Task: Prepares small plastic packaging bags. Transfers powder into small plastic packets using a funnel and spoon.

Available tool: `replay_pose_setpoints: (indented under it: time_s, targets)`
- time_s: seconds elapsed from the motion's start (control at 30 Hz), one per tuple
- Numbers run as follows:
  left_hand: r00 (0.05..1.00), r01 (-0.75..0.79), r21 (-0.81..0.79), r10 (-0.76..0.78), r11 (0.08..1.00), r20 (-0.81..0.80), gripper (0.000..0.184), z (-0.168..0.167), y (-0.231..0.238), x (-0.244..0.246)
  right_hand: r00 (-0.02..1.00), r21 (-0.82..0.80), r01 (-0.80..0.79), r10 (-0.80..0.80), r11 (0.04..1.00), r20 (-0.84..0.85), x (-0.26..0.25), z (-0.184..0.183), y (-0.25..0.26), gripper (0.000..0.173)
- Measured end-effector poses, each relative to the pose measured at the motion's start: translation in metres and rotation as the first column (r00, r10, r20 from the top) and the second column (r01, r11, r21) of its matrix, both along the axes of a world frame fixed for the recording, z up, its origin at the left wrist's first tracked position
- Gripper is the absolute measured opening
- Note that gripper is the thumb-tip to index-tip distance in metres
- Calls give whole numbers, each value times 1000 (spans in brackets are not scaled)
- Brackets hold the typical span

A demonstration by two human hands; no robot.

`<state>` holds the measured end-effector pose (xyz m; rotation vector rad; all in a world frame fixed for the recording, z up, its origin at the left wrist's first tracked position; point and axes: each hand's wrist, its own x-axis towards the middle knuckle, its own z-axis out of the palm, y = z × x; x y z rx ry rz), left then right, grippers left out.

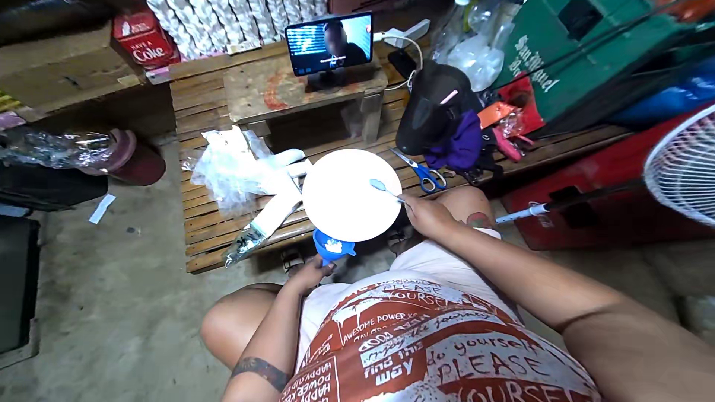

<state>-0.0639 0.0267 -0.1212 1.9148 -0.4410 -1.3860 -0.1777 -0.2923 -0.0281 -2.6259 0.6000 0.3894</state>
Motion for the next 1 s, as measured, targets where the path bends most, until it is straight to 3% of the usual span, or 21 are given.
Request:
replay_pose_setpoints:
  time_s: [0.13, 0.27, 0.4, 0.6, 0.7, 0.83, 1.0]
  targets:
    - [1000, -3, 18, 3, 1000, -4, 46, -3, 0, 1, 971, 167, -233, 221, 958, 89, -21, -5, 13, 39]
    - [1000, 3, 30, -3, 1000, -11, 47, -4, -1, 0, 985, 118, -87, 67, 989, 158, -7, -8, -7, 39]
    - [1000, -7, 22, 7, 1000, -16, 46, -4, 0, 1, 997, 15, 70, -71, 997, 39, -2, -7, -11, 41]
    - [1000, 2, 11, -2, 1000, -10, 45, -6, 0, 2, 979, 189, -202, 191, 961, 72, -26, -8, 19, 39]
    - [1000, 20, 19, -20, 1000, 6, 46, -5, 0, 1, 984, 157, -114, 90, 981, 151, -15, -8, 7, 39]
    - [999, 25, 28, -26, 999, 21, 46, -5, 0, 2, 997, 67, 56, -60, 996, 57, -9, -6, 0, 41]
    - [1000, 28, 20, -28, 999, 13, 46, -5, 1, 3, 984, 117, -173, 166, 978, 67, -16, -1, 14, 39]
